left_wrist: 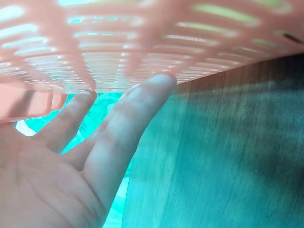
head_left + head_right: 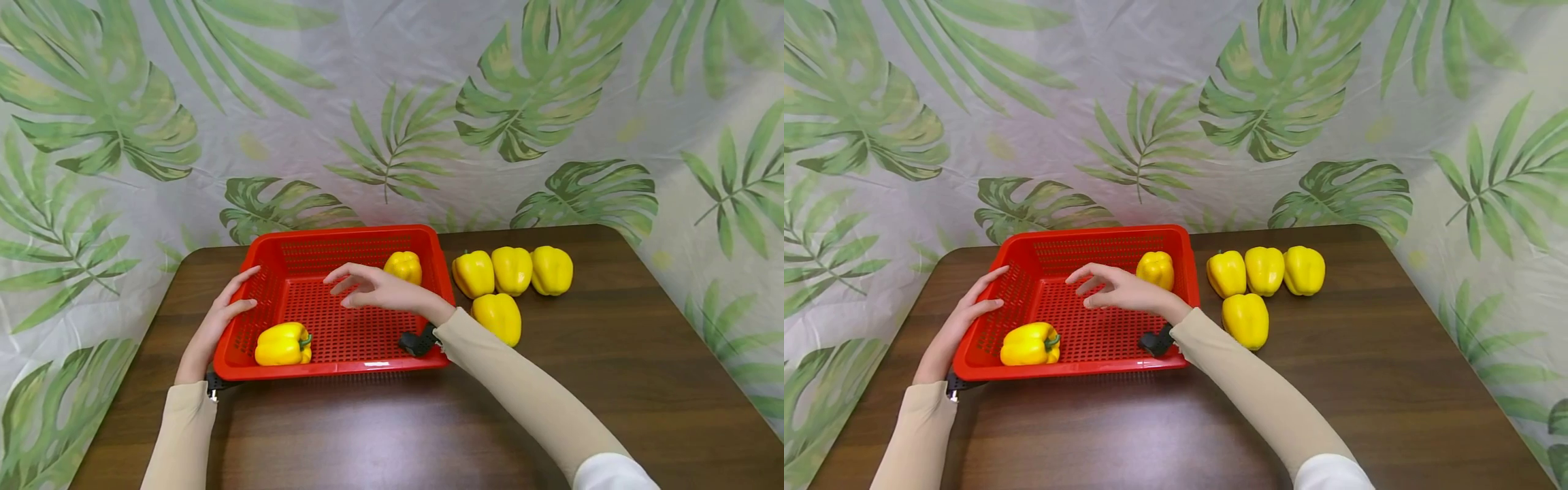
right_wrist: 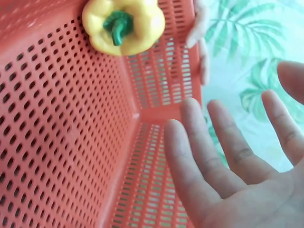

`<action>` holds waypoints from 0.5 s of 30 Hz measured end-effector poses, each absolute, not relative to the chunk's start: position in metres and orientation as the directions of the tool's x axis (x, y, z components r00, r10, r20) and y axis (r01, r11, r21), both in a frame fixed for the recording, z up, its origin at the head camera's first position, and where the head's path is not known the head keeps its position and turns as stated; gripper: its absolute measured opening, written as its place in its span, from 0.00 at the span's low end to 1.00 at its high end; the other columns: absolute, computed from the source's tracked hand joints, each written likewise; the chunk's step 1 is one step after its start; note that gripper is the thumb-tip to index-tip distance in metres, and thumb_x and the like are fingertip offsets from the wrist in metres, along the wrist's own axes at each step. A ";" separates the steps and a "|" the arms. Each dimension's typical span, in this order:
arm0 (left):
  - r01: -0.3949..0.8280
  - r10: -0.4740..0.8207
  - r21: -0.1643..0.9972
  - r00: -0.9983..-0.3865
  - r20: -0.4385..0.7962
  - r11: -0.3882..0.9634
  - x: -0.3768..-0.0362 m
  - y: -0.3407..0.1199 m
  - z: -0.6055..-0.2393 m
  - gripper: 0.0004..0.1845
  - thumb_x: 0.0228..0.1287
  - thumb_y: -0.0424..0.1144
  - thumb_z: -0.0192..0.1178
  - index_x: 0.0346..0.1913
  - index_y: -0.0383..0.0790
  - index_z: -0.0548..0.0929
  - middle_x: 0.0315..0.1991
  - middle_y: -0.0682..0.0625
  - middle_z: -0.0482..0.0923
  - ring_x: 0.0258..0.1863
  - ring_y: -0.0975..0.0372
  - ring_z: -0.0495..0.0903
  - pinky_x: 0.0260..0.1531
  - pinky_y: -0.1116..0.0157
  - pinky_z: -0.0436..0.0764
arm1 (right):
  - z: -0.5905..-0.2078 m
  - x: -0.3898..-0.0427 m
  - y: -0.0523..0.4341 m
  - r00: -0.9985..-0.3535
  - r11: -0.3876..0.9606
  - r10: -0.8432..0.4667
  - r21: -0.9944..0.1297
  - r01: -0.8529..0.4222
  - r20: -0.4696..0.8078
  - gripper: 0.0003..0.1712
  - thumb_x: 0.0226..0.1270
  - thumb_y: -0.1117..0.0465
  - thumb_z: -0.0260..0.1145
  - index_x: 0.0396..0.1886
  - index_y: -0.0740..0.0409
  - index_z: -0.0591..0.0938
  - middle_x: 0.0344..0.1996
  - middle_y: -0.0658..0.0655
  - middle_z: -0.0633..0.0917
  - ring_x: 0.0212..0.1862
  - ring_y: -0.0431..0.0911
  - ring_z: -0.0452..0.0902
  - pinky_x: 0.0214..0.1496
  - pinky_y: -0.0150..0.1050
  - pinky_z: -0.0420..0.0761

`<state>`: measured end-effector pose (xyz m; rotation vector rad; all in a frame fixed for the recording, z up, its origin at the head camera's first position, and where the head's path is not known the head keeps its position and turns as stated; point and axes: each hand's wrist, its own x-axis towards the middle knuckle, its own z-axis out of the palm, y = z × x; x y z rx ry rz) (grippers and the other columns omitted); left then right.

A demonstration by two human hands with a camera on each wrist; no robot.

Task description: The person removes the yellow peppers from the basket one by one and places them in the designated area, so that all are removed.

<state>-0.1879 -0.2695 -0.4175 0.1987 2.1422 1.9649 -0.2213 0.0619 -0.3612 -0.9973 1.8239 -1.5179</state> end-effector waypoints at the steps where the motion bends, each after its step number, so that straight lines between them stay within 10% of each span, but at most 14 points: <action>1: -0.055 0.252 0.994 -0.965 -0.076 0.090 -0.188 -0.269 -0.418 0.31 0.73 0.36 0.45 0.75 0.51 0.52 0.71 0.38 0.50 0.57 0.52 0.68 0.48 0.62 0.79 | -0.362 -0.221 0.059 -0.559 0.094 -0.829 -0.976 -0.197 0.033 0.23 0.67 0.68 0.59 0.62 0.60 0.70 0.57 0.60 0.74 0.56 0.51 0.73 0.51 0.42 0.78; 15: -0.051 0.251 0.994 -0.965 -0.073 0.096 -0.188 -0.270 -0.418 0.30 0.74 0.36 0.46 0.75 0.52 0.52 0.71 0.37 0.49 0.57 0.53 0.68 0.47 0.63 0.79 | -0.370 -0.225 0.023 -0.458 0.225 -0.884 -0.947 -0.230 -0.099 0.26 0.68 0.67 0.60 0.65 0.59 0.69 0.63 0.57 0.70 0.58 0.48 0.70 0.47 0.37 0.79</action>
